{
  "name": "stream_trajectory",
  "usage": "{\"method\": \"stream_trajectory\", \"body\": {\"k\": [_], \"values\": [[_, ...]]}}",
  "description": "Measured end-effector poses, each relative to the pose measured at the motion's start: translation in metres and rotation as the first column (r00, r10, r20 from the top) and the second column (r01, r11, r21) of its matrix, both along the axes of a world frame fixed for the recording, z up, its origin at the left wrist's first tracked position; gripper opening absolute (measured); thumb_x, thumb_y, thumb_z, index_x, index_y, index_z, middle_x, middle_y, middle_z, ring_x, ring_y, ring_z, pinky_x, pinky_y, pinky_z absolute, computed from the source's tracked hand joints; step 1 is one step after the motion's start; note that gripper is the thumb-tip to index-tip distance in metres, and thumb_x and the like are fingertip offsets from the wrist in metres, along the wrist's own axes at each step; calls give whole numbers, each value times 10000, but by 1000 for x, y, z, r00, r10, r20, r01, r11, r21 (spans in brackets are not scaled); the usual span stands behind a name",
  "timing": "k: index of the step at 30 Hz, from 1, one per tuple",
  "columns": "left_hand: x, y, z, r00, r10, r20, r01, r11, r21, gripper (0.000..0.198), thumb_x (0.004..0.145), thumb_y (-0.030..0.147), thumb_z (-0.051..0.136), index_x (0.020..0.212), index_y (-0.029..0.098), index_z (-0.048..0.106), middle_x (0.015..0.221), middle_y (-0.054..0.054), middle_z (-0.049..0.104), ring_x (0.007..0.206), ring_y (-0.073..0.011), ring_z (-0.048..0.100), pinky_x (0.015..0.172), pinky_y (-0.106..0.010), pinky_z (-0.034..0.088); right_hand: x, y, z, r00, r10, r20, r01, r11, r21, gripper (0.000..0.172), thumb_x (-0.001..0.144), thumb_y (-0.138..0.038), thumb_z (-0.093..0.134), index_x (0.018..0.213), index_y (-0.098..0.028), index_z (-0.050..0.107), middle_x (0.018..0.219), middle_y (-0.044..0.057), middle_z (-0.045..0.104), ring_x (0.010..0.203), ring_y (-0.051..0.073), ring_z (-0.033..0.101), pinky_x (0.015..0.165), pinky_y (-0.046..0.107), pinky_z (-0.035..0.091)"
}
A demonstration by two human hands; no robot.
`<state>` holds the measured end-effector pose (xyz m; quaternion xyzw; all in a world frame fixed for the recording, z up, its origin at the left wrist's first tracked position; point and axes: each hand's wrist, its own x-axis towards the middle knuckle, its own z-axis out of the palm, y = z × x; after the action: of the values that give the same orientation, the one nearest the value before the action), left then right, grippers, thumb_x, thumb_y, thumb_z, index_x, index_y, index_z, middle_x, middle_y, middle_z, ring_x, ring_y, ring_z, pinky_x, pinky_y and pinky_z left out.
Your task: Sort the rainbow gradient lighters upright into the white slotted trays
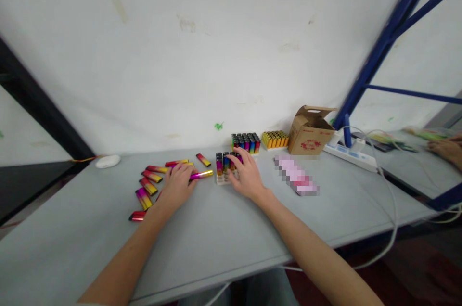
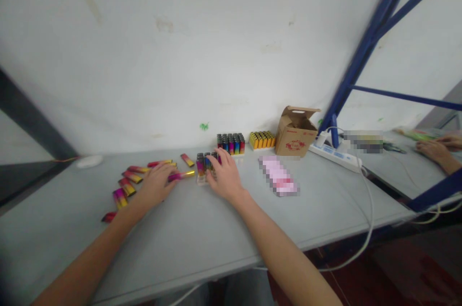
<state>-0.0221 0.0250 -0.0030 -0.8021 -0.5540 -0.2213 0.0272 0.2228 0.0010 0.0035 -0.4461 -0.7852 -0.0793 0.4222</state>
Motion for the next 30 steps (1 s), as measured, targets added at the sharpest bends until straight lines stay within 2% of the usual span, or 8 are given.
{"method": "stream_trajectory", "body": {"k": [4,6,8,11,14,16,21,30], "values": [[9,-4,15,969,-59,240,61,998,2,211,786,267,570,960,193,663,1008,-97,714,1012,-301,627,998,-483,392,1,0,1,999,-11,-51,10,1000,-12,428,837,-218,538,1256,-133,557,1365,171,461,1299,282,406,1104,460,364],[16,-8,23,890,-61,452,79,997,-22,211,764,339,632,910,193,671,920,-82,721,908,-279,653,899,-408,471,1,0,2,997,-18,-77,16,1000,-27,427,833,-219,542,1253,-143,556,1367,167,460,1291,281,415,1098,462,368],[23,-12,29,745,-49,665,134,988,-77,240,729,399,689,849,192,676,857,-69,718,846,-257,658,846,-369,496,2,0,2,995,-20,-100,16,999,-42,422,832,-220,543,1248,-152,555,1372,161,459,1291,277,417,1098,461,365],[33,-19,36,414,18,910,306,939,-158,335,708,476,727,811,164,662,840,-70,708,829,-235,655,815,-352,516,5,2,4,990,-26,-140,18,998,-55,401,839,-229,540,1233,-159,562,1370,151,466,1289,269,422,1102,451,360],[39,-23,40,110,162,981,486,852,-196,309,769,448,703,868,166,625,833,-52,690,793,-208,664,759,-349,537,11,5,5,980,-68,-188,57,997,-59,369,845,-240,537,1204,-164,579,1343,147,488,1268,271,439,1098,455,360],[41,-26,41,5,262,965,576,788,-217,224,842,389,643,927,185,602,795,-30,673,721,-185,664,705,-344,546,16,8,5,971,-100,-215,88,994,-69,356,845,-242,537,1190,-170,584,1319,145,503,1251,274,452,1091,465,363],[39,-29,44,-111,360,926,699,691,-185,181,952,357,457,979,225,578,666,19,576,562,-147,596,583,-314,538,27,17,-1,954,-137,-266,104,985,-135,366,860,-267,516,1206,-154,557,1258,152,539,1224,277,472,1086,472,365],[43,-30,47,-101,463,880,745,622,-242,487,986,353,242,756,112,597,614,-52,531,531,-147,527,507,-264,475,29,24,-17,946,-47,-321,-78,927,-368,584,916,-386,455,1422,-123,325,1429,187,435,1319,273,430,1117,460,325]]}}
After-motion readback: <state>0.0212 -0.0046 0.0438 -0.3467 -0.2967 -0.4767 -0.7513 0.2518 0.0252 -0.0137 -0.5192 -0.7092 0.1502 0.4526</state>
